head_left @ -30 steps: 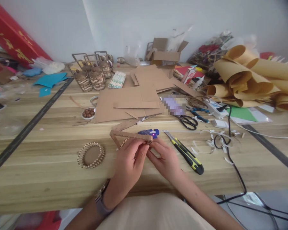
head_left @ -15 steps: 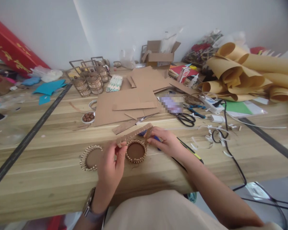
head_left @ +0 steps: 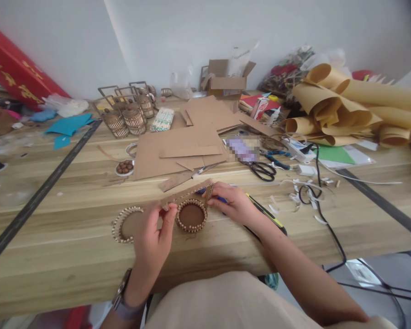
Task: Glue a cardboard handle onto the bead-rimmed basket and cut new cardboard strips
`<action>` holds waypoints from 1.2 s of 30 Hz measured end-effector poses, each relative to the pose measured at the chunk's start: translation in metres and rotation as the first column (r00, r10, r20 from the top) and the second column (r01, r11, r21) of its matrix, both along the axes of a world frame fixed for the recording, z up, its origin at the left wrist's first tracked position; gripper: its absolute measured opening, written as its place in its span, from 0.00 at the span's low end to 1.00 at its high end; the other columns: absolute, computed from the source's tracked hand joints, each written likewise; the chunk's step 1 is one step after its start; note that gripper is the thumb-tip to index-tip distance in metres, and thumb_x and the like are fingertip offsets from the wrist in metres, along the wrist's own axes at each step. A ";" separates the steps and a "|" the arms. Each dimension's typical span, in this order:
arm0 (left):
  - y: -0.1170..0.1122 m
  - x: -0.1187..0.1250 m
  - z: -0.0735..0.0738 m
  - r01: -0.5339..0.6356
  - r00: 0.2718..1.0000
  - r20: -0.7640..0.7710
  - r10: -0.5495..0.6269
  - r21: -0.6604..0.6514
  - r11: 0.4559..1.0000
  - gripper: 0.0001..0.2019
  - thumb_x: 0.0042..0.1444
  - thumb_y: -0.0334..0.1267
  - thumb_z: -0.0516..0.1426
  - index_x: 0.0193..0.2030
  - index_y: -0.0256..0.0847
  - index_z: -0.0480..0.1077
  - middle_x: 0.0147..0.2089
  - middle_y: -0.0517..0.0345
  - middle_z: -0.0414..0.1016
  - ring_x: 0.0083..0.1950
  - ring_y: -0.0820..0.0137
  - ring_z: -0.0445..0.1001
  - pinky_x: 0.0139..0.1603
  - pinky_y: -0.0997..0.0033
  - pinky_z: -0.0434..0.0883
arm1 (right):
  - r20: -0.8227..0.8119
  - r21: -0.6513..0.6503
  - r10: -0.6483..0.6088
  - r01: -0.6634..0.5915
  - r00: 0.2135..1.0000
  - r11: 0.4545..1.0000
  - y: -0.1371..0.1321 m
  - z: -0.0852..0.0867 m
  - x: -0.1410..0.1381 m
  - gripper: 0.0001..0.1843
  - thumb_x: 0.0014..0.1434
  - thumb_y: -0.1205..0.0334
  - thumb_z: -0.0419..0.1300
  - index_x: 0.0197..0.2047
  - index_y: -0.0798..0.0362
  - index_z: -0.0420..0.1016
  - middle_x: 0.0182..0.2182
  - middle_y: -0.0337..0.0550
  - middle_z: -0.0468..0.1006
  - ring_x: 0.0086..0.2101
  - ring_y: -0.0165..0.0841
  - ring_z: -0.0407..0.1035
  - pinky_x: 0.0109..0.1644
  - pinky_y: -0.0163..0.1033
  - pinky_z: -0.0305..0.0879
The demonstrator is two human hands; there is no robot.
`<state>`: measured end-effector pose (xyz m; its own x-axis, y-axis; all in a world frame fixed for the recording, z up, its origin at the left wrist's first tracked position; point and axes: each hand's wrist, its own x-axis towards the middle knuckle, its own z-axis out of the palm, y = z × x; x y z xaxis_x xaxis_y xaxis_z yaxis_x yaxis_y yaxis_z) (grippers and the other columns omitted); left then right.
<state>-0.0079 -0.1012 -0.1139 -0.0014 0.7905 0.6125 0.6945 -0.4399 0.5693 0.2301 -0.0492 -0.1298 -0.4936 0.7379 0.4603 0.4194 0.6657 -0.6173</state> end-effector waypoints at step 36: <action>0.003 -0.009 -0.012 0.038 0.982 0.185 -0.027 -0.058 0.998 0.06 0.64 0.38 0.59 0.46 0.43 0.75 0.38 0.58 0.78 0.36 0.71 0.76 0.41 0.72 0.74 | -0.030 0.035 -0.030 0.031 0.999 0.999 -0.006 -0.005 -0.005 0.07 0.69 0.62 0.57 0.39 0.51 0.74 0.34 0.43 0.77 0.36 0.33 0.72 0.38 0.36 0.68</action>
